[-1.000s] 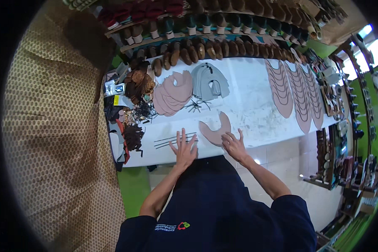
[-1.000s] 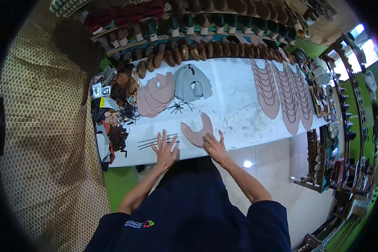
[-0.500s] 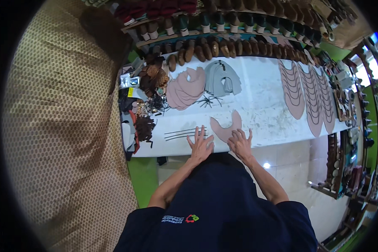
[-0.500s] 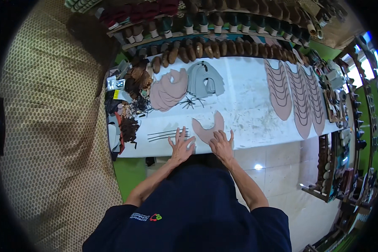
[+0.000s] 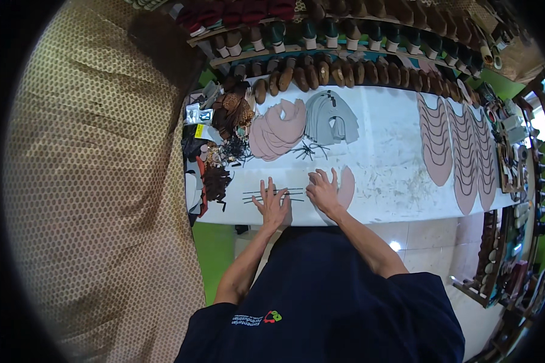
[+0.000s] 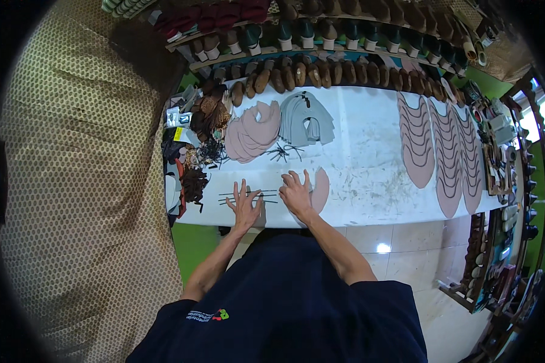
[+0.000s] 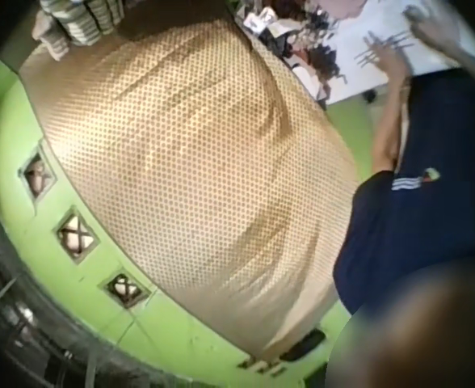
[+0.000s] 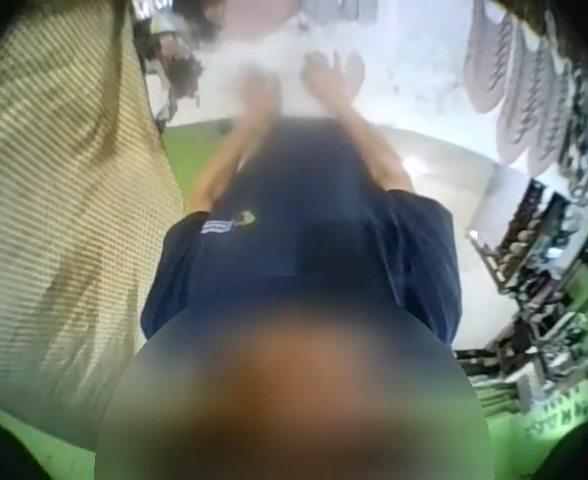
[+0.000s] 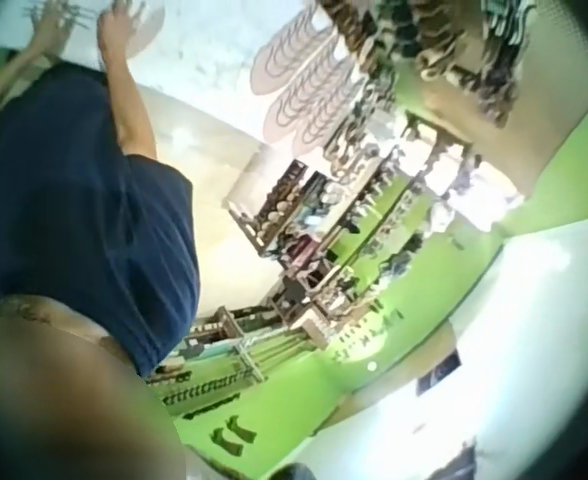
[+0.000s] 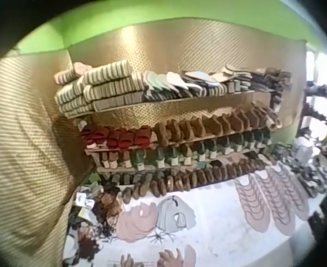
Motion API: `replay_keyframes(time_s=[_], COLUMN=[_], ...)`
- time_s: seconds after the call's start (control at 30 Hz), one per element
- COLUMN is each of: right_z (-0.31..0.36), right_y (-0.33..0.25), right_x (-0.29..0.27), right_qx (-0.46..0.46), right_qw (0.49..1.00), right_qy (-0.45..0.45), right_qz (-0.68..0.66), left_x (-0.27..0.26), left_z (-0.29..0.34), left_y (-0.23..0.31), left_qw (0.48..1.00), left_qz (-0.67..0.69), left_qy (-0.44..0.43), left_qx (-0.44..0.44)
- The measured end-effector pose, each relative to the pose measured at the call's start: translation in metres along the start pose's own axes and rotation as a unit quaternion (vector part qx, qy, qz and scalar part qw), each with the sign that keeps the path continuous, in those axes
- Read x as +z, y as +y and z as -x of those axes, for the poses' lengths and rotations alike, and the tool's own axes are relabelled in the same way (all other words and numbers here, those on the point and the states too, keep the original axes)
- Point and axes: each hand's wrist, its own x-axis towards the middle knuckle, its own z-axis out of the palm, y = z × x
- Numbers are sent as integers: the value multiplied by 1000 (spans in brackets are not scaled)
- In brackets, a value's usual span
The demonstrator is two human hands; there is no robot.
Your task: Arranging and sorting shoe upper components on a workbench.
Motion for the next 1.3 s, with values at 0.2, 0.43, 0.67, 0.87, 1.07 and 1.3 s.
replay_keyframes(time_s=[0.2,0.43,0.67,0.87,1.07,1.3], right_z=[-20,-29,-22,-11,39,108], right_y=[-9,-6,-6,-3,29,75], right_x=[10,26,36,6,-38,-68], right_qx=[-3,-56,-76,-43,51,118], right_qw=[1000,991,982,989,967,963], right_qy=[1,-63,-33,-16,-104,-84], right_qz=[23,107,171,143,226,229], left_x=[1,-2,-5,-5,-15,-3], left_z=[-5,-29,-58,-77,-90,-96], left_y=[-1,1,-3,-10,-12,1], left_qw=[1000,998,983,968,946,931], left_qz=[-6,16,55,34,47,54], left_qy=[-11,-47,-97,-142,-216,-228], left_qx=[-8,47,144,204,235,279])
